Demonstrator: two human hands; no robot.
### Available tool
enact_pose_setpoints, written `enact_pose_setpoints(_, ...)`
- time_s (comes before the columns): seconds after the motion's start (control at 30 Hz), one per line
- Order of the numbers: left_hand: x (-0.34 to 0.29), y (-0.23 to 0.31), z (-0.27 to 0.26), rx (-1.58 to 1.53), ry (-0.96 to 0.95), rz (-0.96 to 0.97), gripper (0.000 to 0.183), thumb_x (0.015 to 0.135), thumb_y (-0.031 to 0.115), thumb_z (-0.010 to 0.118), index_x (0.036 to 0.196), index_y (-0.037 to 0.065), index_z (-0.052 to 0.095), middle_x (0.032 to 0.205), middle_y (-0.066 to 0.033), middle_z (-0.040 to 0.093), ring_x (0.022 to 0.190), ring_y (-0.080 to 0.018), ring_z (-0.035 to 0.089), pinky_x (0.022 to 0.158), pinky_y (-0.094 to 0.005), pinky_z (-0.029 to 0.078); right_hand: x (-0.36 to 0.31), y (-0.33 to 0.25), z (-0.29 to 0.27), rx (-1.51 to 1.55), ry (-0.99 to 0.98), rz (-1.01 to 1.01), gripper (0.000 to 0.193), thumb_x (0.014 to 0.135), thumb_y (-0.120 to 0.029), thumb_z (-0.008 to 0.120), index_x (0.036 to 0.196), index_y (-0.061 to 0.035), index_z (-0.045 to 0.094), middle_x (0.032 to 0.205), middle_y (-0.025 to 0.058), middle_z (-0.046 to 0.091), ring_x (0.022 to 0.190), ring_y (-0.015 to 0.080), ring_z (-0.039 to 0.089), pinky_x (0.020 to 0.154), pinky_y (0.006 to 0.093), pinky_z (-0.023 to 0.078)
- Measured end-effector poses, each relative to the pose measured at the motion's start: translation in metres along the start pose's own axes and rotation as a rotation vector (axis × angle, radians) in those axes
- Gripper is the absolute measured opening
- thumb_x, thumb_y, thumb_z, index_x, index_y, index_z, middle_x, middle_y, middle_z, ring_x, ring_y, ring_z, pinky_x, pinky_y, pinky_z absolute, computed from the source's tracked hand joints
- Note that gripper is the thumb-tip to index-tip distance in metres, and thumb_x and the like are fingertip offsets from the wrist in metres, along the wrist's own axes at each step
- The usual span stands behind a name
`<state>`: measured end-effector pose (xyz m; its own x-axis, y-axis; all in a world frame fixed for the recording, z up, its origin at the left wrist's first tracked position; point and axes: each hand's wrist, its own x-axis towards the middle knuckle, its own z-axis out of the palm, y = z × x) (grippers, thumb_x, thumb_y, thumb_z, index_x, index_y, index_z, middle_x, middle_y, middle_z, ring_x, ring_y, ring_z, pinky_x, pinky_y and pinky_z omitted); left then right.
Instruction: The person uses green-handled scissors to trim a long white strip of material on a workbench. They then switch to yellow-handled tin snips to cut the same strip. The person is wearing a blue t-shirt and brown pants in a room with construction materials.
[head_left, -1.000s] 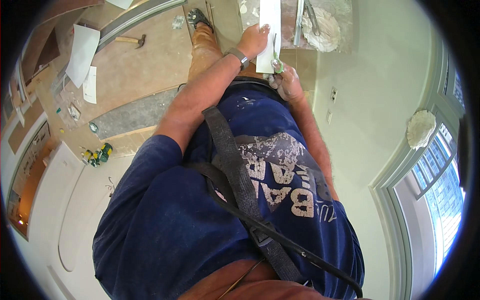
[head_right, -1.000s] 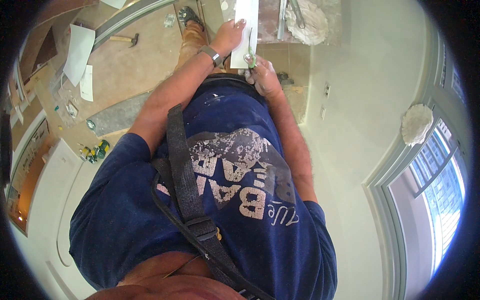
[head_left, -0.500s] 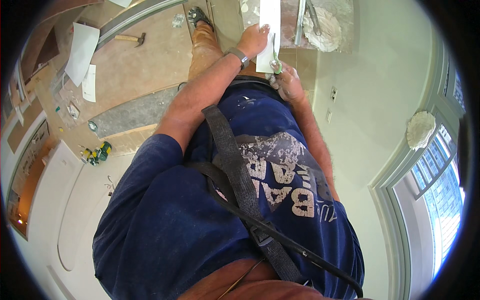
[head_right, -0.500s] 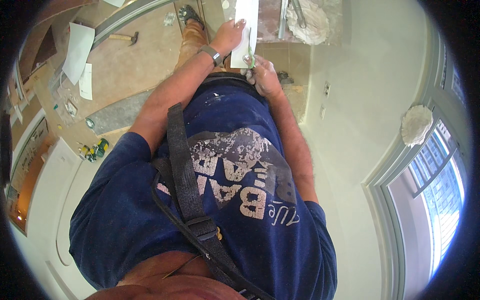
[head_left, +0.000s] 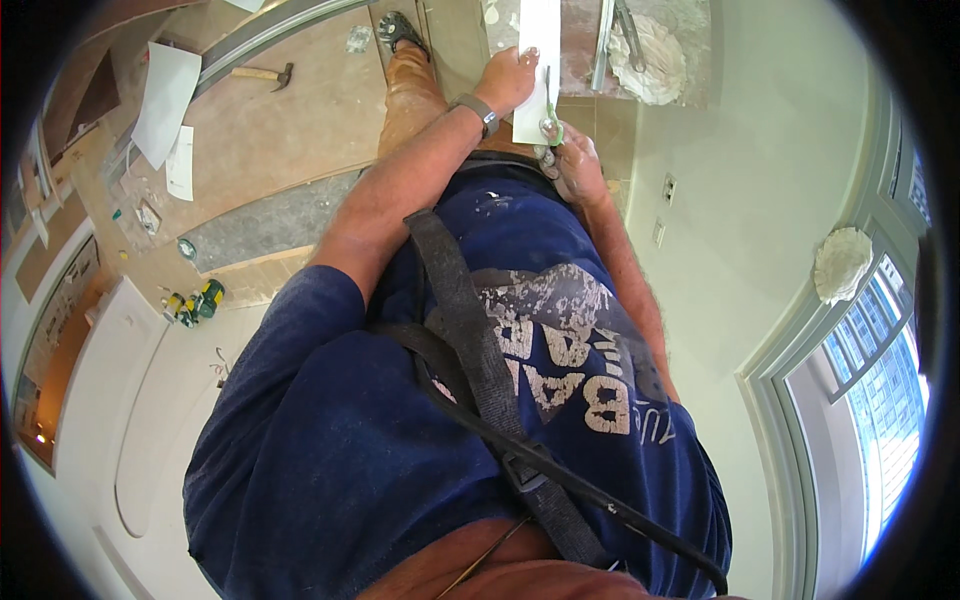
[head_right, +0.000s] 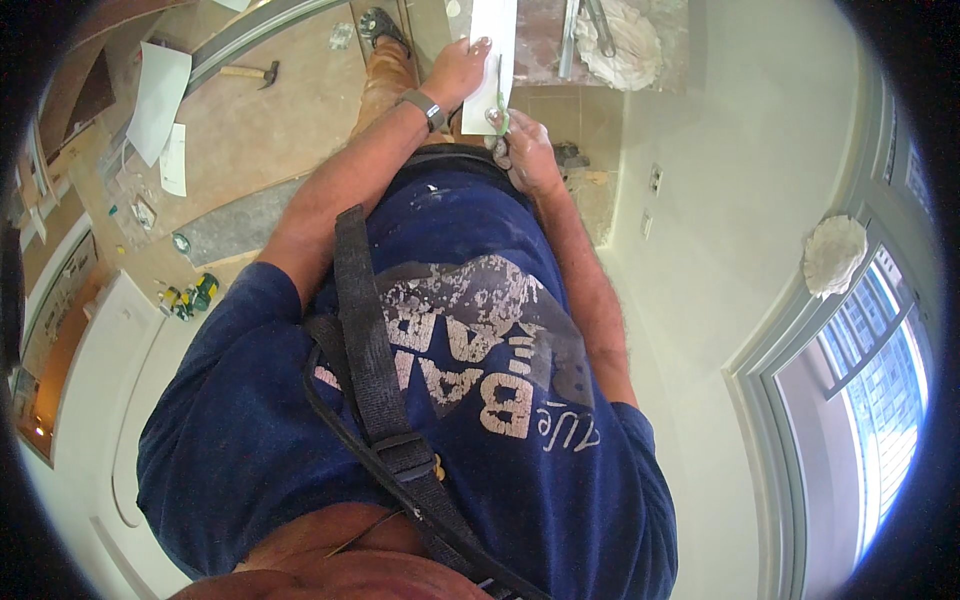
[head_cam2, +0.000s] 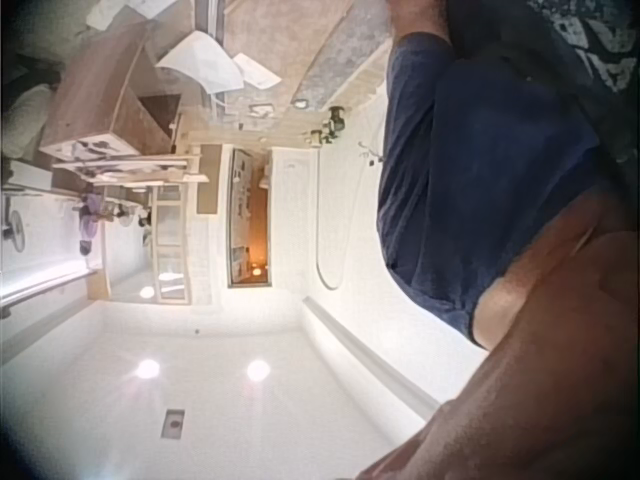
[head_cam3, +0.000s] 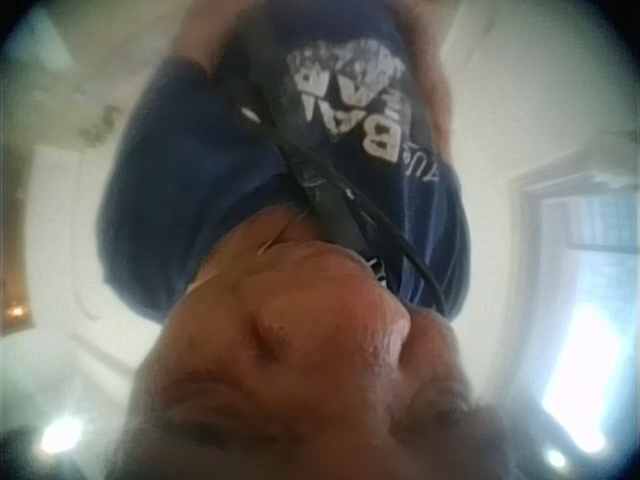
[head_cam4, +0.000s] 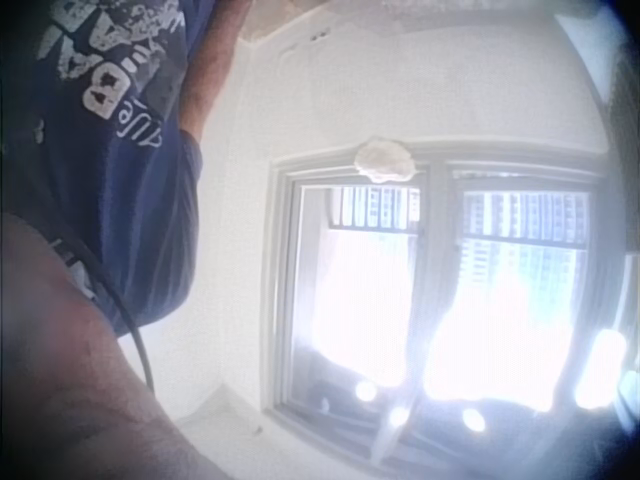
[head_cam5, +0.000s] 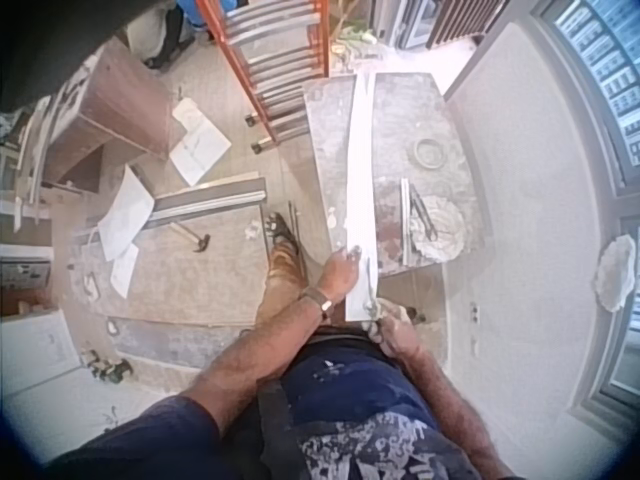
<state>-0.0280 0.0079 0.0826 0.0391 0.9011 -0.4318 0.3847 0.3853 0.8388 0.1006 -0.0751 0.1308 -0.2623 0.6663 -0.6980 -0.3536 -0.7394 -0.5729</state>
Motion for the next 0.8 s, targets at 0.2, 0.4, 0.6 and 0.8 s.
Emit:
enact_pose_setpoints(0.2, 0.006, -0.010, 0.004, 0.057, -0.001, 0.054, 0.039, 0.084, 0.029, 0.039, 0.084, -0.007, 0.054, 0.079, -0.0285, 0.054, 0.077, -0.0424, 0.051, 0.070, -0.0429, 0.040, 0.001, -0.005, 0.001, -0.016, 0.037, 0.066, 0.022, 0.082, -0.019, 0.049, 0.092, 0.0002, 0.054, 0.065, 0.0035, 0.054, 0.048, 0.0060, 0.042, 0.040, 0.0182, 0.032)
enact_pose_setpoints(0.4, 0.008, -0.061, 0.011, 0.044, -0.160, -0.231, 0.045, 0.083, 0.037, 0.039, 0.092, -0.006, 0.051, 0.091, -0.0299, 0.052, 0.087, -0.0412, 0.050, 0.077, -0.0448, 0.038, 0.025, 0.019, -0.037, -0.450, -0.112, -0.058, 0.028, 0.082, -0.019, 0.037, 0.095, -0.0034, 0.056, 0.069, 0.0046, 0.056, 0.057, 0.0149, 0.047, 0.053, 0.0278, 0.040)
enact_pose_setpoints(0.6, 0.033, -0.028, -0.015, 0.009, 0.054, -0.013, 0.030, 0.081, 0.020, 0.047, 0.099, -0.004, 0.047, 0.091, -0.0226, 0.055, 0.086, -0.0346, 0.053, 0.074, -0.0361, 0.042, 0.019, -0.014, -0.031, -0.513, -0.044, 0.242, 0.037, 0.083, -0.028, 0.037, 0.112, -0.0083, 0.050, 0.099, 0.0035, 0.057, 0.087, 0.0155, 0.050, 0.089, 0.0311, 0.030)
enact_pose_setpoints(0.8, -0.046, 0.227, -0.115, -0.543, -0.446, 0.616, 0.032, 0.085, 0.019, 0.048, 0.110, 0.000, 0.046, 0.103, -0.0073, 0.052, 0.098, -0.0149, 0.048, 0.086, -0.0292, 0.037, 0.048, -0.008, -0.053, -0.388, -0.064, 0.185, 0.026, 0.079, -0.018, 0.046, 0.096, -0.0013, 0.055, 0.066, 0.0076, 0.055, 0.051, 0.0154, 0.051, 0.042, 0.0264, 0.041)
